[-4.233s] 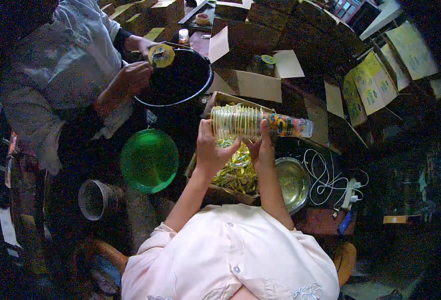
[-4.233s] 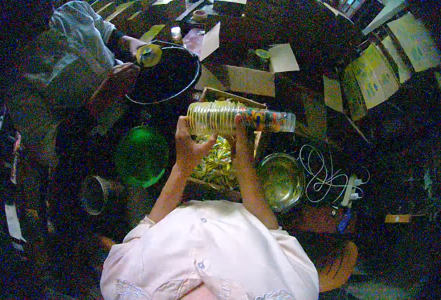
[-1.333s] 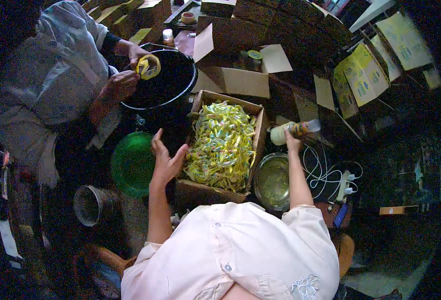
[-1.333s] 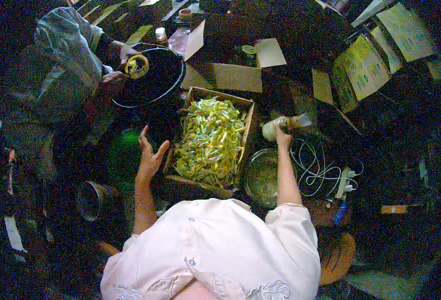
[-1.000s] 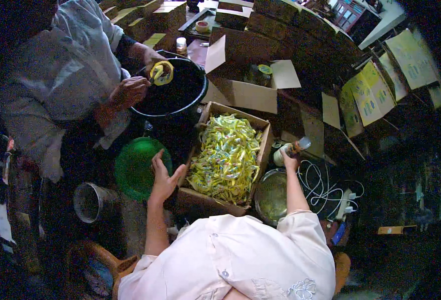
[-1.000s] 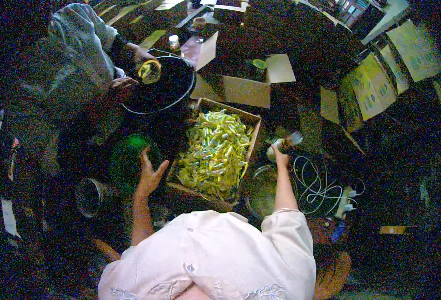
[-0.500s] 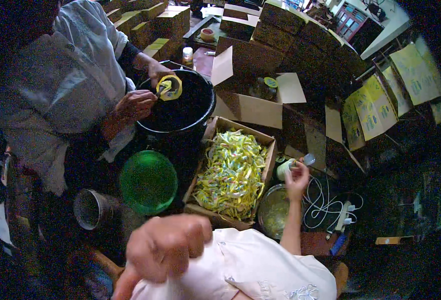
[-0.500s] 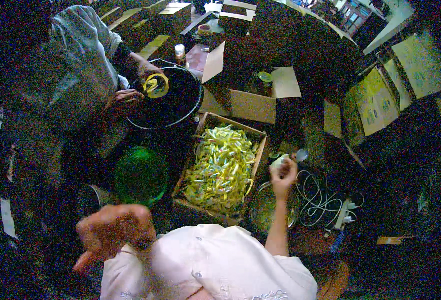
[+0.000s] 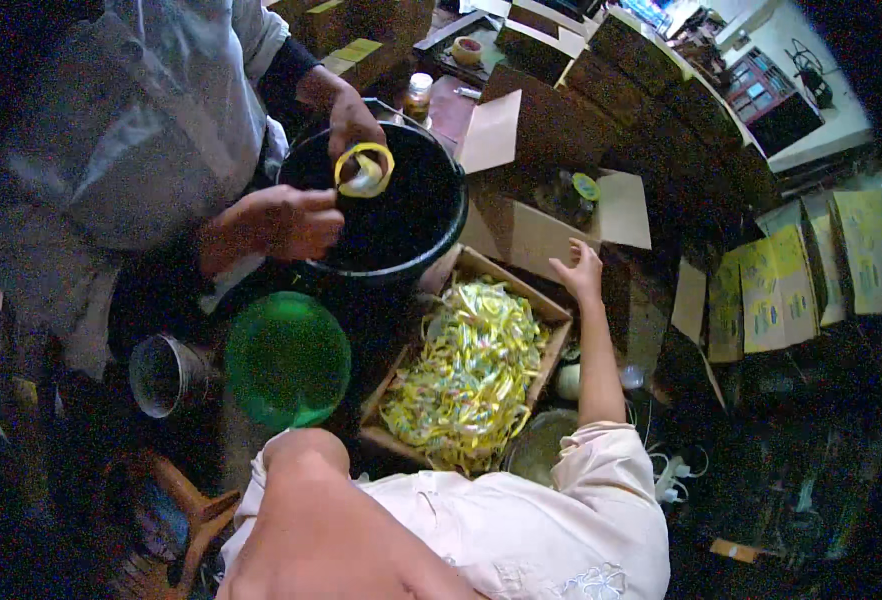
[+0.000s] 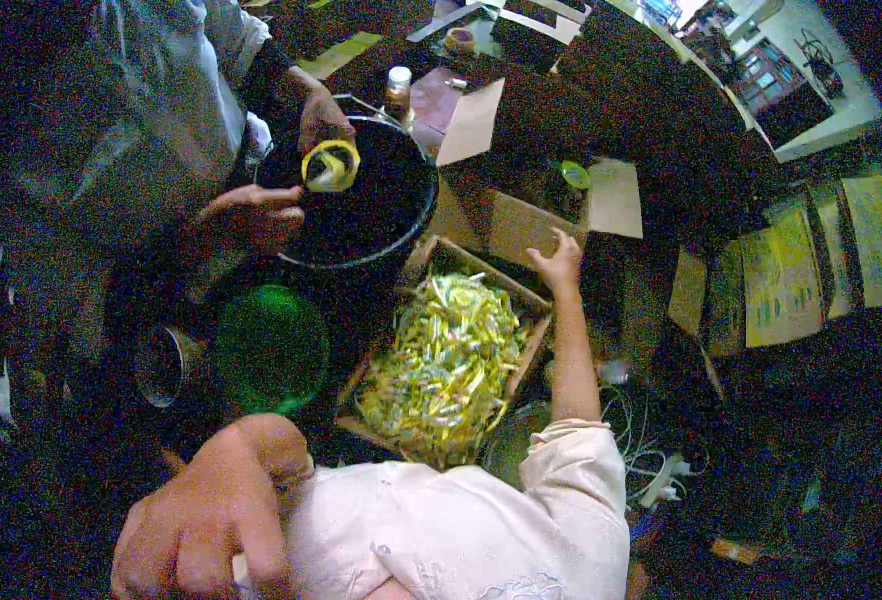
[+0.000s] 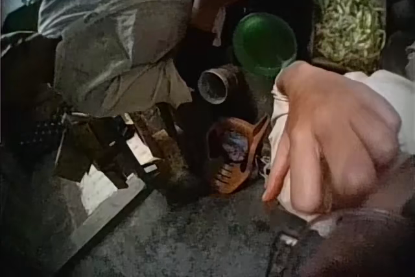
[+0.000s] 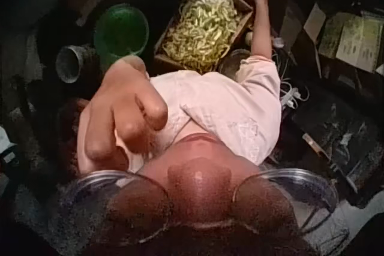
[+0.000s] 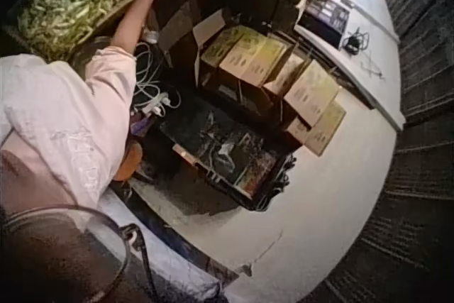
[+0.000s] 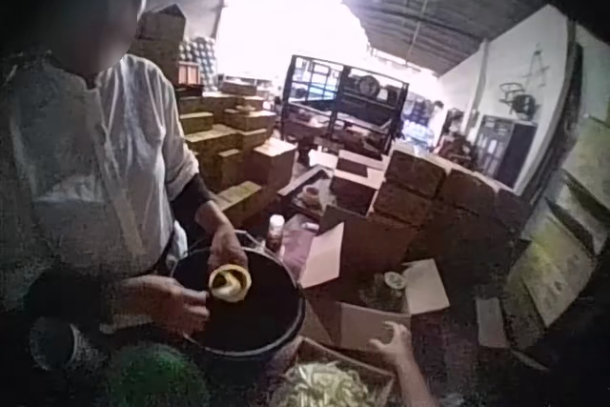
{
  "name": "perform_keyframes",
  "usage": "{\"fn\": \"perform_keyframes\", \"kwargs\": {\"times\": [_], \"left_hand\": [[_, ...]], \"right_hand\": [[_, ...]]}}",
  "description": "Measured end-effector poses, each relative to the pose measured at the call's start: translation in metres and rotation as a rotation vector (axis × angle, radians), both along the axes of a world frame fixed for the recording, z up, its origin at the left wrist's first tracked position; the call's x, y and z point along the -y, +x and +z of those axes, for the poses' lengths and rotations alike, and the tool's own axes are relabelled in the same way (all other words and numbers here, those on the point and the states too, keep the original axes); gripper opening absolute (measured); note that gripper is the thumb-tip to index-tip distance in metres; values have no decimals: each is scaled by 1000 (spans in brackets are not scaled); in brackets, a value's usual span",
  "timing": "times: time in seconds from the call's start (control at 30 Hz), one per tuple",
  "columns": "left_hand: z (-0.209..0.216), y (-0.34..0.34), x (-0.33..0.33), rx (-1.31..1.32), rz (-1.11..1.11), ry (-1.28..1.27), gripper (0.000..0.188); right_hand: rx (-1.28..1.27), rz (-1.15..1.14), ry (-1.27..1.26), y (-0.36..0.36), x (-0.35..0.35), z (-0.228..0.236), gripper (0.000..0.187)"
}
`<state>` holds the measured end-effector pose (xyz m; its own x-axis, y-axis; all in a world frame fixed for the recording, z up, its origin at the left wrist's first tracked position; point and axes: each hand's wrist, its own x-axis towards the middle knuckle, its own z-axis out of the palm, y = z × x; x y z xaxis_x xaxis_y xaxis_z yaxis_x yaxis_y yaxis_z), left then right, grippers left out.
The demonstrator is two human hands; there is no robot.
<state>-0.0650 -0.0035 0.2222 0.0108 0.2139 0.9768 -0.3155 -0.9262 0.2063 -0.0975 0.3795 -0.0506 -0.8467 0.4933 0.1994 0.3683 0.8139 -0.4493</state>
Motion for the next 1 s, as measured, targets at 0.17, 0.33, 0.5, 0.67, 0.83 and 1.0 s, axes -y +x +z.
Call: {"fn": "perform_keyframes", "kwargs": {"times": [0.17, 0.33, 0.5, 0.67, 0.83, 1.0], "left_hand": [[-86, -30, -13, 338, 238, -374, 46], [-176, -31, 4, 770, 468, -816, 66], [-209, -34, 10, 1023, 510, -884, 63], [-220, -44, 6, 1082, 523, -840, 62], [-220, -41, 8, 1082, 559, -858, 59], [-216, -32, 12, 1064, 564, -862, 59]], "right_hand": [[-341, -204, -87, -45, -101, -56, 55], [-70, -403, 151, -86, -123, -58, 53], [-44, -478, 257, -119, -167, -100, 45], [-107, -546, 375, -121, -187, -127, 41], [135, -530, 140, -115, -160, -77, 41], [-94, -378, 90, -108, -120, -41, 42]]}}
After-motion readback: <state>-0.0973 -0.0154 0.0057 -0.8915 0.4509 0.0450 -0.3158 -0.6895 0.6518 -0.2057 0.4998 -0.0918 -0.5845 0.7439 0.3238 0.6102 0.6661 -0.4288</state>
